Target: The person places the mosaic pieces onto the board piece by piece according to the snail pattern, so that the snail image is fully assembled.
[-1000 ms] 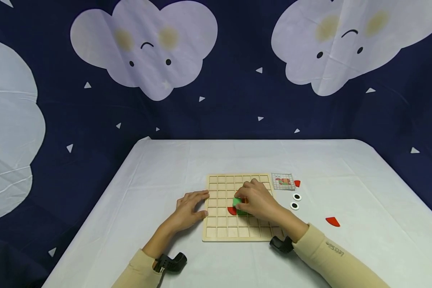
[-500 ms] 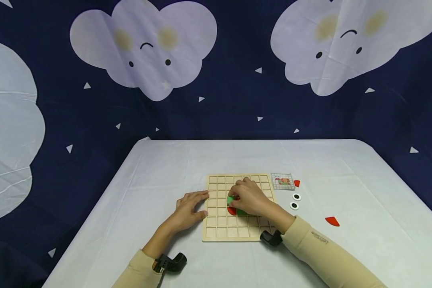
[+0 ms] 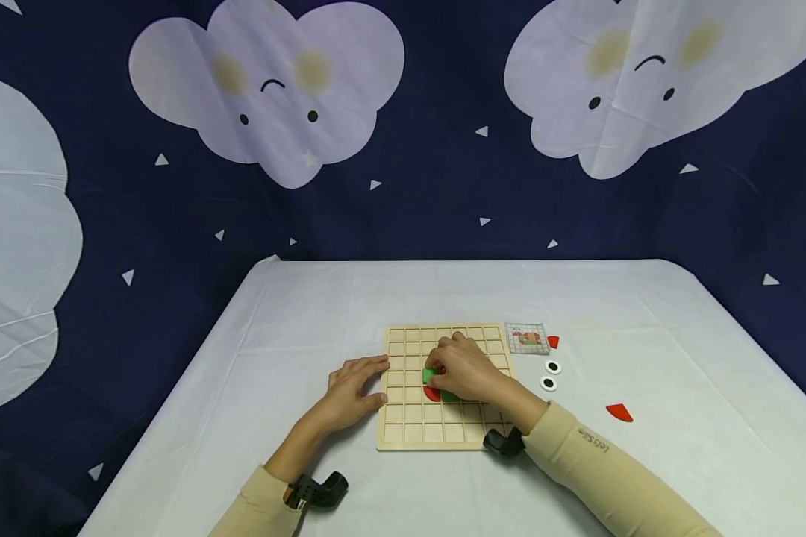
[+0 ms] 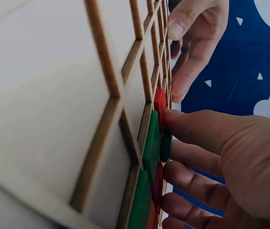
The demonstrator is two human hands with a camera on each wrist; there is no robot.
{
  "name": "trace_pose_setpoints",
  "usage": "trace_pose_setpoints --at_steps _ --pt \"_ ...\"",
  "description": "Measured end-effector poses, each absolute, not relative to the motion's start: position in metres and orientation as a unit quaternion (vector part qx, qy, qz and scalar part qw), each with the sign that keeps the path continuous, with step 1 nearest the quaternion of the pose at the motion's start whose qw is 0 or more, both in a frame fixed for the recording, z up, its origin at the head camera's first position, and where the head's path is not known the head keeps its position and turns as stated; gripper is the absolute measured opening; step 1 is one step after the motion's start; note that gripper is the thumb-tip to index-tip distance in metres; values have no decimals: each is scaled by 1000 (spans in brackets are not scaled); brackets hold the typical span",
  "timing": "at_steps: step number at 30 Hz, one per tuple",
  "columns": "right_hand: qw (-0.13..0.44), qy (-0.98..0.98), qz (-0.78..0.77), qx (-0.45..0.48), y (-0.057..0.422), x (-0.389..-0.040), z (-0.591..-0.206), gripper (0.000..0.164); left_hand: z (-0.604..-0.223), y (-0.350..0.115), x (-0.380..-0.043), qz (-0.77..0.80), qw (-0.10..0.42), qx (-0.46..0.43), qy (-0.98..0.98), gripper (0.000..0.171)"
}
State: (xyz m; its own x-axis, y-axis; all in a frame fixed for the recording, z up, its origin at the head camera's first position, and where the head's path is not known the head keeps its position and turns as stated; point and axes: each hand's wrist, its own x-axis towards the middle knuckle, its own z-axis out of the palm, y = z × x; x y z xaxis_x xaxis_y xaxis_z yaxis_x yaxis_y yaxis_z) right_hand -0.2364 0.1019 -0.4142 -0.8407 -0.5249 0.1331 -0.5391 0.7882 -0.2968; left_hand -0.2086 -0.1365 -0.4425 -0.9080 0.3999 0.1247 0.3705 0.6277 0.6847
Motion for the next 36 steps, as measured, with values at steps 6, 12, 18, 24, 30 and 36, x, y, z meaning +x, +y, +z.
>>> trace_pose_setpoints --at_steps 6,12,18,24,30,36 --pt "25 -944 166 284 102 -236 -414 18 -443 -137 -209 376 23 214 901 52" --pt "31 -946 165 278 103 -234 -411 20 -443 -137 -209 375 21 216 901 52" --pt "46 -947 175 265 115 -227 -403 24 -443 -136 -209 375 17 213 902 52" --pt "64 -951 180 241 143 -220 -398 23 -443 -136 -208 379 17 211 901 51" --pt "79 -958 192 196 180 -222 -395 24 -443 -137 -209 376 17 212 902 52" --pt "89 -964 200 148 222 -230 -396 26 -444 -136 -209 375 15 214 902 52"
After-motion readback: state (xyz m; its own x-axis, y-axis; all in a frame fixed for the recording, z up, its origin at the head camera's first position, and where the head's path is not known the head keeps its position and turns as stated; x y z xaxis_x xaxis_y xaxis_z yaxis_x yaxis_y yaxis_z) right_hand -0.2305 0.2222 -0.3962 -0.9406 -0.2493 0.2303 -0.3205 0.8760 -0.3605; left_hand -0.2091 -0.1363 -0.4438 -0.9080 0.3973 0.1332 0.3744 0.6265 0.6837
